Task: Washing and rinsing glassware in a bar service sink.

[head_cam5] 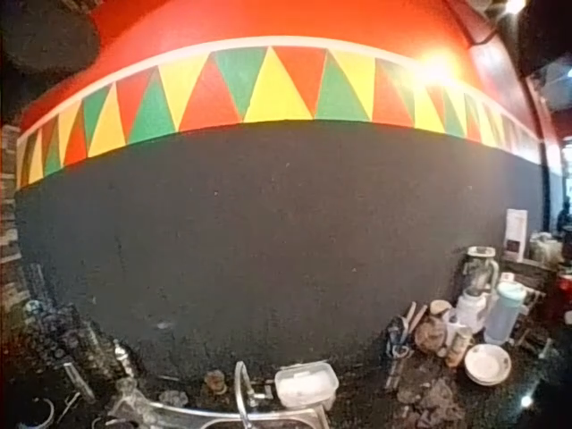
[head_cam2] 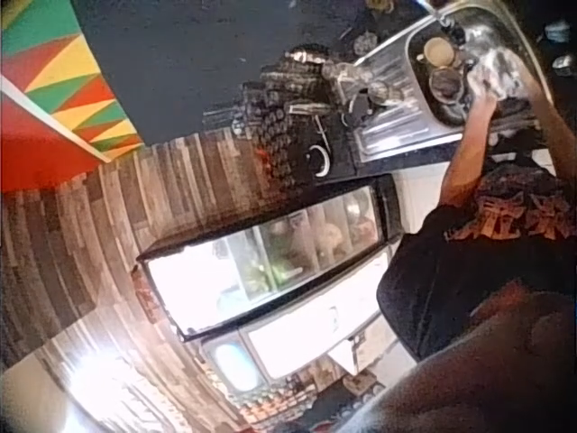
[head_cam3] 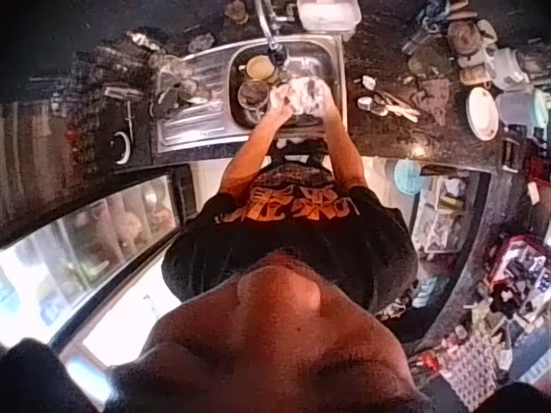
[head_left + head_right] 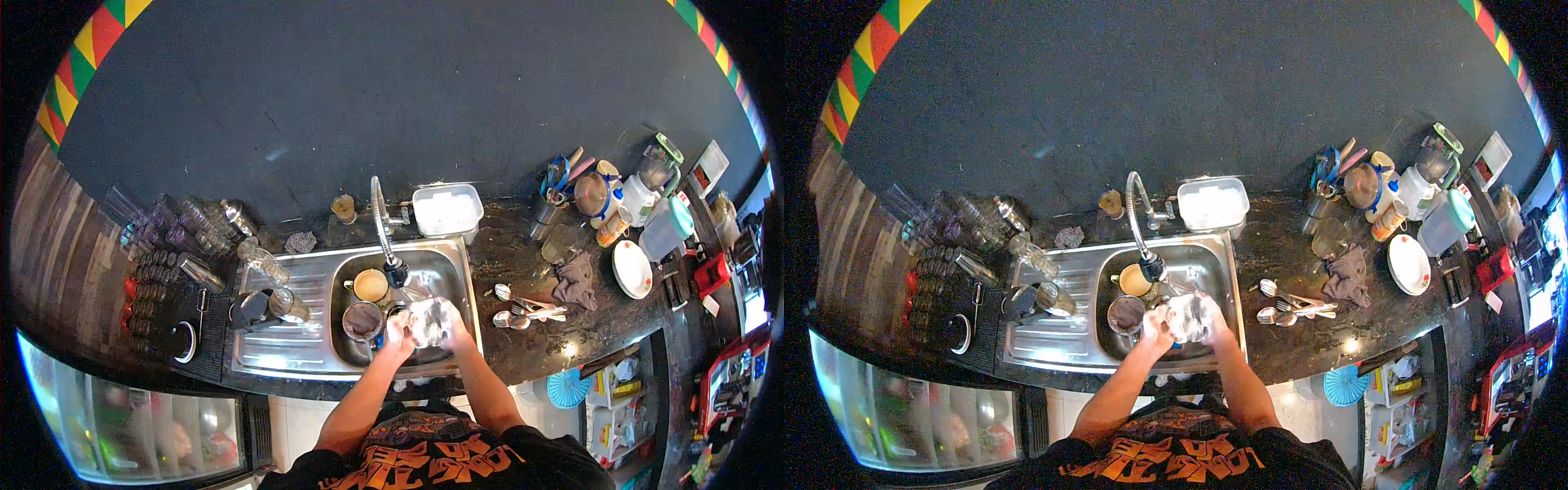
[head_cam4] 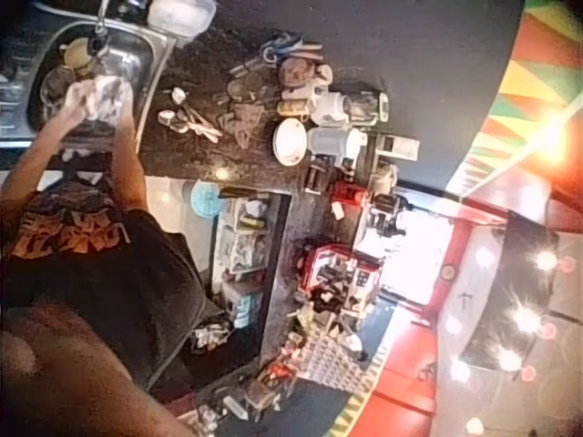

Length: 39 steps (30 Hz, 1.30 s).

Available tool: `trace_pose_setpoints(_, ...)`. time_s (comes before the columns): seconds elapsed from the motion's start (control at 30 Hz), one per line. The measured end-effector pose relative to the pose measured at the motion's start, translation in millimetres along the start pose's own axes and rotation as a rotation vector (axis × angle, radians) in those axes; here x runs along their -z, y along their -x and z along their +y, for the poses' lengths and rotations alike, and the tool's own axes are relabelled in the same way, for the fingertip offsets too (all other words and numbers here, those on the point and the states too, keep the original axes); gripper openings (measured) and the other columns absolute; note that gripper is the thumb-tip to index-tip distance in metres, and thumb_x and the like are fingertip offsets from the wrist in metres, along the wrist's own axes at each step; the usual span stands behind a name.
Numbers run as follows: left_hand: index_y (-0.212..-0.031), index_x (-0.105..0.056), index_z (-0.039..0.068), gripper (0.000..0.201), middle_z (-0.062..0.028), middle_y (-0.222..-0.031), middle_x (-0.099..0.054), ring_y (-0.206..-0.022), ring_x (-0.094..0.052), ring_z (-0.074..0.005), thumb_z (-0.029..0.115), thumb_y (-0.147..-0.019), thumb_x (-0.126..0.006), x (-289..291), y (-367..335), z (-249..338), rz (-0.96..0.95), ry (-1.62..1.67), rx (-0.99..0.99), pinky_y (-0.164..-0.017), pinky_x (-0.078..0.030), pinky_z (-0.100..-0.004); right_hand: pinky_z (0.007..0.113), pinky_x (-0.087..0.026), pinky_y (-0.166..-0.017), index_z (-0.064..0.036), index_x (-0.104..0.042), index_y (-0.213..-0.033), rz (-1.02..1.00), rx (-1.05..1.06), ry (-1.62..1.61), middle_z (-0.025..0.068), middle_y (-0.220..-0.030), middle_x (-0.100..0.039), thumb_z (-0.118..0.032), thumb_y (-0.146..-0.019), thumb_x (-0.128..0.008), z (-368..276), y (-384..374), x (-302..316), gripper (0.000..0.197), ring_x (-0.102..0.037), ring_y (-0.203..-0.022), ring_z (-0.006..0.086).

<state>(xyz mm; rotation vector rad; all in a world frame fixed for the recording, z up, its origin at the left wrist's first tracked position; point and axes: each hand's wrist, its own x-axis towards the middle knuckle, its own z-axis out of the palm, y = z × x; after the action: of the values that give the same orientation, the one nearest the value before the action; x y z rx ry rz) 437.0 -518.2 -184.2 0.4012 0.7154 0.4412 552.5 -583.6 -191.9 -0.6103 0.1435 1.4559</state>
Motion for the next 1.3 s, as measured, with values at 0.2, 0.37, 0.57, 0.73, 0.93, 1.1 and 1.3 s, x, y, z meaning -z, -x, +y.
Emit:
trace_pose_setpoints(0.2,-0.074,-0.052,0.008,0.013,-0.0021,-0.061,-0.051,-0.05,-0.048,-0.0135,0.017,-0.077,-0.044,6.5,-12.9,0.0,-0.112,-0.319,-0.152,-0.045,-0.039,-0.0269,0.034,-0.051,-0.066,-0.0037,-0.052,-0.098,-0.397,0.166,-0.062,0.0104,-0.089,-0.059,-0.029,-0.08,-0.045,9.1,-0.3,17.7,0.033,-0.059,-0.076,0.0192)
trace_pose_setpoints(0.37,-0.083,-0.056,0.005,0.016,-0.0019,-0.068,-0.056,-0.057,-0.055,-0.0133,0.008,-0.079,-0.041,5.1,-24.0,-7.6,0.106,-0.488,-0.458,-0.049,-0.044,-0.0228,0.035,-0.05,-0.069,-0.0084,-0.049,-0.097,-0.123,0.237,-0.105,0.0087,-0.093,-0.057,-0.021,-0.078,-0.05,18.7,-14.5,19.7,0.023,-0.058,-0.081,0.0214)
trace_pose_setpoints(0.57,-0.113,-0.049,0.013,0.043,-0.0071,-0.111,-0.053,-0.098,-0.052,-0.0245,0.038,-0.08,-0.038,12.0,-14.7,-5.5,-0.151,-0.006,0.208,-0.079,-0.043,-0.0454,0.026,-0.045,-0.072,-0.0065,-0.044,-0.106,0.214,0.821,0.479,0.0061,-0.091,-0.054,-0.012,-0.079,-0.05,24.5,-14.7,22.1,0.029,-0.054,-0.083,0.0144)
trace_pose_setpoints(0.73,-0.112,-0.049,0.011,0.037,-0.0048,-0.102,-0.057,-0.089,-0.056,-0.0191,0.033,-0.082,-0.043,53.5,-42.2,-17.8,-0.072,-0.09,0.091,-0.074,-0.046,-0.0363,0.024,-0.04,-0.078,-0.0012,-0.043,-0.104,0.563,1.193,0.808,0.009,-0.096,-0.049,-0.002,-0.065,-0.062,33.7,4.0,-24.6,0.044,-0.049,-0.088,0.0148)
trace_pose_setpoints(0.93,-0.11,-0.049,0.008,0.036,-0.0045,-0.097,-0.057,-0.084,-0.057,-0.0151,0.025,-0.079,-0.045,-1.4,-20.7,-17.0,0.016,-0.457,-0.164,-0.074,-0.046,-0.0294,0.025,-0.043,-0.071,-0.0015,-0.047,-0.096,0.252,1.06,0.79,0.0057,-0.085,-0.053,-0.003,-0.066,-0.062,7.8,17.3,-6.8,0.034,-0.052,-0.079,0.0125)
trace_pose_setpoints(1.1,-0.108,-0.049,0.007,0.035,-0.0051,-0.095,-0.057,-0.079,-0.057,-0.0164,0.026,-0.08,-0.046,33.5,-27.2,-17.2,-0.196,-0.191,-0.091,-0.07,-0.047,-0.0321,0.024,-0.046,-0.06,-0.0049,-0.052,-0.096,0.117,0.436,0.309,0.0028,-0.083,-0.056,-0.016,-0.079,-0.054,-8.0,2.6,0.8,0.02,-0.056,-0.069,0.0133)
trace_pose_setpoints(1.3,-0.107,-0.05,0.01,0.03,-0.0024,-0.092,-0.057,-0.081,-0.057,-0.017,0.025,-0.08,-0.048,23.1,-32.8,-25.2,-0.095,-0.241,-0.026,-0.069,-0.048,-0.0322,0.026,-0.039,-0.075,-0.001,-0.052,-0.091,0.339,1.008,0.485,0.0055,-0.087,-0.053,-0.025,-0.085,-0.042,13.2,20.0,-11.1,0.026,-0.05,-0.081,0.0134)
